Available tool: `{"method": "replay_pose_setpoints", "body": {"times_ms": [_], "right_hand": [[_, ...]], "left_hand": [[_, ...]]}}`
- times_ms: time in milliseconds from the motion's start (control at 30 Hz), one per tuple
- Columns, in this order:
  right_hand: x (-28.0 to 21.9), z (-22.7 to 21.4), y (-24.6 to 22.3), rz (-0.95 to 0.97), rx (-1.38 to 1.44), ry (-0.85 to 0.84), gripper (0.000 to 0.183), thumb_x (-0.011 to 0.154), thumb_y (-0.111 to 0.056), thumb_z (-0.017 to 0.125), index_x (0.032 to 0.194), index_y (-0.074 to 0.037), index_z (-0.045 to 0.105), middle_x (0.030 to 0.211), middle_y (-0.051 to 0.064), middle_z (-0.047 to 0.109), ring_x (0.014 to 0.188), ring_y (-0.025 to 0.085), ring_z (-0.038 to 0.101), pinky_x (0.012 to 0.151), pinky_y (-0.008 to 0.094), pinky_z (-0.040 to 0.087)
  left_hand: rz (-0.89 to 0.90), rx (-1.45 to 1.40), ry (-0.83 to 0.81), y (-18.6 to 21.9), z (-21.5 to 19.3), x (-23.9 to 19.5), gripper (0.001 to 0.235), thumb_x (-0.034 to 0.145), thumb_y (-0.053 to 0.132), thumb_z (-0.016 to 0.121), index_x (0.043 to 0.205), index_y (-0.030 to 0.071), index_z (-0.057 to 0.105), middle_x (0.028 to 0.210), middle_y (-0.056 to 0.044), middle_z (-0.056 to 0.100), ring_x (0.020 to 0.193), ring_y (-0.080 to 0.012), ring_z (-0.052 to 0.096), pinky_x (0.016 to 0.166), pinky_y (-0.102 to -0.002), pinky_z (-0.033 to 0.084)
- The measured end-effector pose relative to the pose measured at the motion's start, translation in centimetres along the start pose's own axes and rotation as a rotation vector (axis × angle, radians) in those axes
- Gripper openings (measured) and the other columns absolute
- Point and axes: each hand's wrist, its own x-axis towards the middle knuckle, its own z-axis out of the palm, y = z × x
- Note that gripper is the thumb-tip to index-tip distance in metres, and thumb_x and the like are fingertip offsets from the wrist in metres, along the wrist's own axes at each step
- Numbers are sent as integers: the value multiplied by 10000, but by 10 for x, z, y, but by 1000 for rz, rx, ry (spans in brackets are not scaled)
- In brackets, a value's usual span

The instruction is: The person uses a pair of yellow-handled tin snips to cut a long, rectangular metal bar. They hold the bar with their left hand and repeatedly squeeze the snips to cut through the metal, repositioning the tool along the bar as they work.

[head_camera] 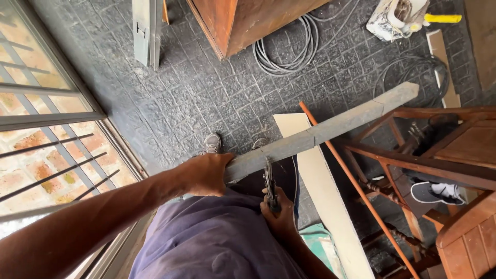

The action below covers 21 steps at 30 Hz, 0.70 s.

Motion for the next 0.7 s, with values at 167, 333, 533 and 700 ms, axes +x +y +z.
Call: {"method": "replay_pose_setpoints", "body": {"times_ms": [167,333,533,700], "right_hand": [[1,6,19,35,-103,56,204,854,-190,679,1057,-173,665,714,-63,645,582,76,561,612,270,494],[-6,-1,13,51,-76,79,233,849,-204,681,1077,-155,675,717,-55,643,613,86,570,636,284,496],[-20,-4,7,12,-60,104,226,869,-228,668,1075,-136,674,744,-55,644,626,78,569,616,289,482],[-31,-9,8,3,-110,118,312,857,-278,672,1127,-123,655,808,-9,676,688,119,637,671,293,529]], "left_hand": [[-71,26,6,7,-1,-5,495,779,61,692,1249,135,556,812,-42,651,716,-169,601,534,-313,454],[0,68,3,9,4,0,483,800,99,714,1250,135,545,773,-18,616,676,-148,589,512,-289,459],[21,-314,-163,29,-3,-11,478,714,97,819,1140,91,602,914,-73,693,720,-165,698,608,-255,579],[92,-104,-62,30,12,-11,513,696,235,865,1131,142,609,925,-14,711,825,-169,683,674,-268,557]]}}
